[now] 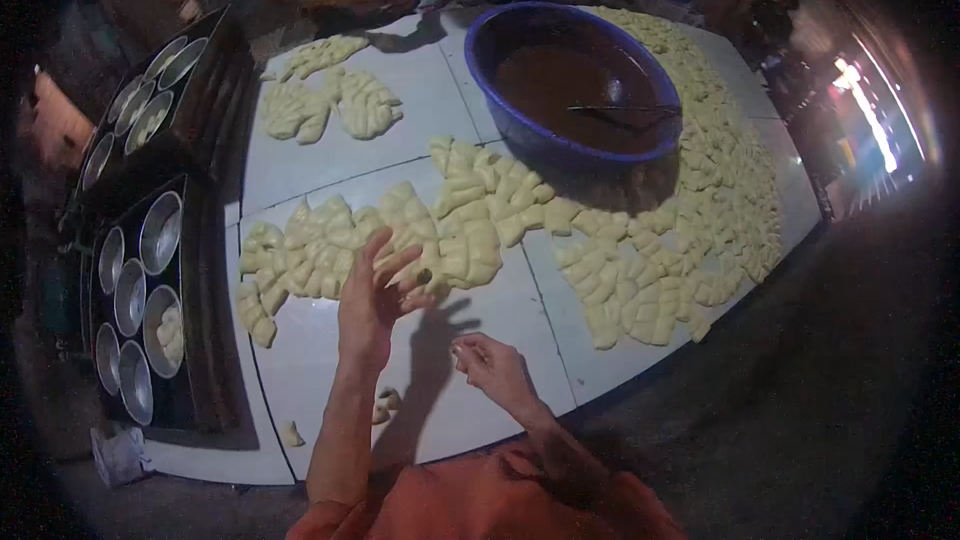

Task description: The person prepares dough by hand, taking pieces of dough and filling them with a dark paste before placing them into metal baking tins.

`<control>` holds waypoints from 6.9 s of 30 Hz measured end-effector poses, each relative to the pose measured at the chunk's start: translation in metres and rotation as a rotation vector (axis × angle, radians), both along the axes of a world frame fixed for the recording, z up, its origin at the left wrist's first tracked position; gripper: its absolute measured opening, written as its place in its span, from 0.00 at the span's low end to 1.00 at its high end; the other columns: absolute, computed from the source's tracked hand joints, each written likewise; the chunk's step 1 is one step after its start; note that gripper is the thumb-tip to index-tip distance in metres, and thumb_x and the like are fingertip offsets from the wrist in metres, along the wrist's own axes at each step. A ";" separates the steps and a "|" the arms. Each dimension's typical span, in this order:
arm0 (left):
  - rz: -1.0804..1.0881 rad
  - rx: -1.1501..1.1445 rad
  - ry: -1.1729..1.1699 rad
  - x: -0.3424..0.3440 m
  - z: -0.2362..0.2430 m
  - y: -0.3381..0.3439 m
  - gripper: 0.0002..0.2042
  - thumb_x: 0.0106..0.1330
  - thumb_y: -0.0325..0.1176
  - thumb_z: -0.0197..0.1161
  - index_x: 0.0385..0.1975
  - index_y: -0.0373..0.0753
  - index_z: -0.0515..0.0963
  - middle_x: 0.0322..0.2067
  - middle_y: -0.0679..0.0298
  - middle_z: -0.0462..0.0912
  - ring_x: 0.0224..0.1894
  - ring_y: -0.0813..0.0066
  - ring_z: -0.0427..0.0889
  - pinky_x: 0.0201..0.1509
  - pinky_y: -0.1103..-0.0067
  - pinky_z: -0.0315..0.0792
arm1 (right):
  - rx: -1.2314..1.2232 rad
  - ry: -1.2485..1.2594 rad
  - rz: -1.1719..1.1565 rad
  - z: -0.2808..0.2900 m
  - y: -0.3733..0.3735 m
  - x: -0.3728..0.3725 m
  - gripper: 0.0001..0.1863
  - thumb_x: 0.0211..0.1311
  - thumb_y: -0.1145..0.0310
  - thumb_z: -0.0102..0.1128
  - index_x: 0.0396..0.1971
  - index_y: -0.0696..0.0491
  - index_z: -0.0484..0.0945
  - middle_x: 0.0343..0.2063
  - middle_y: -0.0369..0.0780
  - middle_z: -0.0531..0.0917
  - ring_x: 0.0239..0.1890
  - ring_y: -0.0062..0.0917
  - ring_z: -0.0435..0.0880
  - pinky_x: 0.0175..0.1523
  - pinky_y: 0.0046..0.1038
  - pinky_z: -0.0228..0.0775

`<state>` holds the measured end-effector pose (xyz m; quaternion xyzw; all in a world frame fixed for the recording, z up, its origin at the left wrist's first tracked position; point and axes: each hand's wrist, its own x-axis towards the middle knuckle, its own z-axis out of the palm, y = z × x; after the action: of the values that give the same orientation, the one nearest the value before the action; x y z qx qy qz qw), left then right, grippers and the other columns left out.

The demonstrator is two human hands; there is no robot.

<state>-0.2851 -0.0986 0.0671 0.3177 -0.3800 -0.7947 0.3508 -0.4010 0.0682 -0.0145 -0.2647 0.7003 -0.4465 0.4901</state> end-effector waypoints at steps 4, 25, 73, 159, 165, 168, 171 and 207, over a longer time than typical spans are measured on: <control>-0.175 -0.215 0.125 -0.159 0.046 -0.027 0.32 0.76 0.56 0.45 0.72 0.43 0.54 0.62 0.53 0.71 0.58 0.59 0.77 0.48 0.72 0.79 | -0.007 -0.059 -0.164 -0.006 0.038 -0.039 0.15 0.71 0.65 0.57 0.47 0.62 0.79 0.25 0.35 0.82 0.23 0.13 0.76 0.28 0.18 0.69; -0.207 -1.652 -0.722 -0.235 0.012 -0.040 0.45 0.53 0.24 0.64 0.73 0.49 0.52 0.73 0.41 0.43 0.61 0.43 0.74 0.44 0.66 0.82 | -0.182 0.154 -0.306 0.022 0.048 -0.132 0.10 0.71 0.72 0.54 0.46 0.60 0.79 0.28 0.38 0.82 0.24 0.14 0.76 0.29 0.17 0.69; -0.284 -1.664 -0.883 -0.191 -0.086 -0.056 0.20 0.58 0.30 0.64 0.53 0.45 0.74 0.40 0.56 0.80 0.46 0.58 0.82 0.46 0.65 0.73 | 0.007 1.077 -0.127 0.015 -0.097 -0.139 0.19 0.62 0.69 0.56 0.53 0.56 0.73 0.47 0.47 0.78 0.49 0.44 0.80 0.51 0.42 0.74; 0.617 -0.733 0.062 0.067 -0.055 0.050 0.28 0.68 0.40 0.65 0.62 0.28 0.70 0.53 0.49 0.82 0.52 0.67 0.83 0.55 0.76 0.77 | -0.381 -0.863 0.087 0.075 -0.089 0.098 0.18 0.59 0.80 0.61 0.50 0.57 0.73 0.42 0.37 0.80 0.40 0.21 0.82 0.50 0.23 0.77; 0.341 -0.250 0.154 0.072 -0.056 0.067 0.50 0.58 0.42 0.75 0.73 0.30 0.47 0.71 0.47 0.59 0.71 0.66 0.62 0.69 0.73 0.63 | -0.332 -0.838 0.090 0.064 -0.100 0.089 0.16 0.63 0.72 0.63 0.49 0.55 0.73 0.37 0.35 0.81 0.37 0.19 0.82 0.48 0.22 0.77; 0.330 -0.191 0.002 0.096 -0.057 0.067 0.68 0.45 0.35 0.83 0.75 0.44 0.27 0.75 0.49 0.42 0.72 0.55 0.58 0.67 0.65 0.66 | -0.284 -0.536 0.250 0.054 -0.106 0.069 0.12 0.66 0.70 0.60 0.47 0.54 0.73 0.34 0.35 0.82 0.35 0.20 0.83 0.41 0.26 0.77; 0.451 -0.202 -0.347 0.154 -0.051 0.064 0.56 0.51 0.17 0.70 0.76 0.47 0.36 0.73 0.53 0.50 0.69 0.58 0.64 0.60 0.72 0.73 | -0.260 0.471 0.739 0.049 -0.110 0.054 0.11 0.70 0.65 0.53 0.44 0.57 0.73 0.24 0.43 0.83 0.28 0.39 0.83 0.36 0.36 0.74; 0.594 -0.228 -0.563 0.170 -0.057 0.047 0.36 0.68 0.25 0.61 0.74 0.43 0.51 0.50 0.59 0.76 0.42 0.79 0.76 0.44 0.82 0.75 | -0.030 0.618 0.190 0.127 -0.180 -0.319 0.13 0.66 0.63 0.52 0.43 0.55 0.76 0.34 0.38 0.82 0.38 0.24 0.80 0.45 0.28 0.71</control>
<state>-0.1154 -0.0516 0.0106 0.5774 -0.4383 -0.4942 0.4799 -0.7199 -0.1117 0.1126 -0.4591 0.7814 -0.3079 0.2897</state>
